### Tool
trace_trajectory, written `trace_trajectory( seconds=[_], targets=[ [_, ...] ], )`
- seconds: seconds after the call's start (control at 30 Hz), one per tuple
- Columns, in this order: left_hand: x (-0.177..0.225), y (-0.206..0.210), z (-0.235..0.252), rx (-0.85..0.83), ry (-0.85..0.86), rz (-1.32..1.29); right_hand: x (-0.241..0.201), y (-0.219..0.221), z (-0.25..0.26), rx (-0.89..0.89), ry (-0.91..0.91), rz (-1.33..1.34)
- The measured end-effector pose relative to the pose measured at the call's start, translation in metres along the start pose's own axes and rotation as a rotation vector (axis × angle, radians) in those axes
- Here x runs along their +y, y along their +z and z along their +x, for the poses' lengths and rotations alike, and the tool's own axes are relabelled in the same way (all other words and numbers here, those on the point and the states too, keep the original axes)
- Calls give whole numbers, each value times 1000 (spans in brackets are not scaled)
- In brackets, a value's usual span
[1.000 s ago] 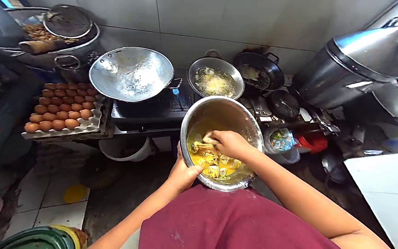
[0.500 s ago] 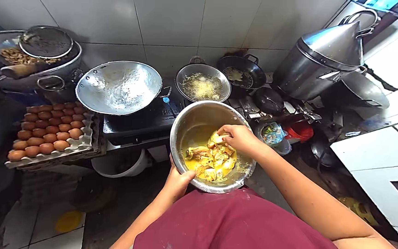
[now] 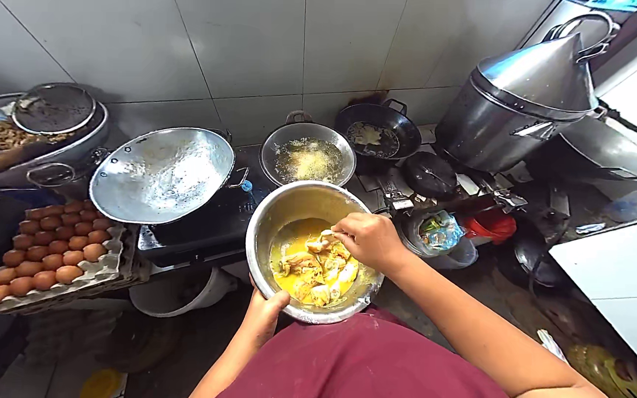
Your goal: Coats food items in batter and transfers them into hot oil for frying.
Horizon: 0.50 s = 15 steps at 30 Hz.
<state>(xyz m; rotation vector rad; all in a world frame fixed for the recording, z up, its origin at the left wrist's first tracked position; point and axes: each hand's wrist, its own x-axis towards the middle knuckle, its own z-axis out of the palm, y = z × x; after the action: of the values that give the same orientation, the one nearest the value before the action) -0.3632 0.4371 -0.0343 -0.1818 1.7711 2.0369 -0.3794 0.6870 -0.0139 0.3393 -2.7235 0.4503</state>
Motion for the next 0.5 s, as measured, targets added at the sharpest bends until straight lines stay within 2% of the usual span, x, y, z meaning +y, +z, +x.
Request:
trace_trajectory(
  seconds=[0.07, 0.13, 0.3, 0.5],
  targets=[
    [3, 22, 10, 23, -6, -16, 24, 3, 1, -115, 10, 46],
    [5, 43, 20, 56, -3, -31, 48, -1, 7, -143, 22, 97],
    [9, 87, 40, 135, 17, -52, 102, -33, 49, -113, 118, 257],
    [-4, 110, 52, 277, 62, -98, 172, -62, 129, -34, 174, 480]
  ],
)
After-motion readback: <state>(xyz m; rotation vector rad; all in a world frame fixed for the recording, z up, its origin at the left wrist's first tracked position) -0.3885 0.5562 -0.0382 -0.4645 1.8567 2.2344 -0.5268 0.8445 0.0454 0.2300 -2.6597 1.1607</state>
